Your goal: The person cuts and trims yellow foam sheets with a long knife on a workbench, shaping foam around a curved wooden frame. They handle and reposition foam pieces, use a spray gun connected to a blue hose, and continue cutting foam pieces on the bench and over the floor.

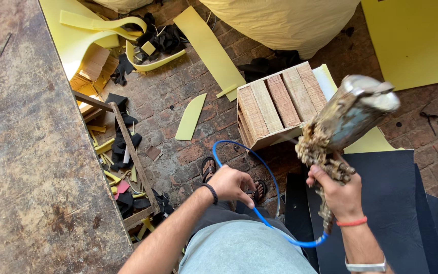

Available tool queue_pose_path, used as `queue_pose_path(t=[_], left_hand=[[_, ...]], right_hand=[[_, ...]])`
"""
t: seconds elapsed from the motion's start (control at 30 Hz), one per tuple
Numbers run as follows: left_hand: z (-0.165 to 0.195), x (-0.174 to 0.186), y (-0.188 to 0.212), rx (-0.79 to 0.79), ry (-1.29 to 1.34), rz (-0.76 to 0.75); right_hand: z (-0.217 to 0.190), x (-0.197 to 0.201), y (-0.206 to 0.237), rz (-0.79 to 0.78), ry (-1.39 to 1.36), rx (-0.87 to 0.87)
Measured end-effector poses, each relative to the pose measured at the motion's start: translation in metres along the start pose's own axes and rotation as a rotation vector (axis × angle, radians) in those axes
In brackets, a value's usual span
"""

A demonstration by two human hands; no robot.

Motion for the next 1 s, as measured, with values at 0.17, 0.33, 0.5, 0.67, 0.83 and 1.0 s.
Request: queue_pose_path(t=[0.17, 0.33, 0.5, 0.67, 0.83, 1.0], left_hand=[[0.015, -0.004, -0.007, -0.083, -0.157, 0.038], [-0.003, 0.012, -0.006, -0.004, -0.126, 0.040], [0.007, 0.012, -0.010, -0.069, -0.064, 0.050], [0.024, -0.001, -0.012, -0.111, -0.154, 0.009], [0.032, -0.008, -0.015, -0.144, -0.169, -0.016], [0.030, -0.002, -0.015, -0.085, -0.193, 0.004]], right_hand=[[0.002, 0.007, 0.006, 0.060, 0.092, 0.099], [-0.006, 0.003, -0.007, 0.048, 0.063, 0.204], [-0.012, 0.006, -0.002, 0.033, 0.063, 0.194], [-0.001, 0.025, 0.021, 0.137, 0.097, 0.039], [0.011, 0.032, 0.028, 0.097, 0.054, -0.080], [-0.011, 0.045, 0.021, 0.266, 0.227, 0.188]])
Point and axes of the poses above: each hand's wrist, its own y-axis away from the middle knuckle, its own x-axis out of the back of the hand, z = x × y, the point moved 4 cm from there along -y, towards the middle knuckle, and after that the axes turned 14 degrees about -y, right-handed, at the moved point
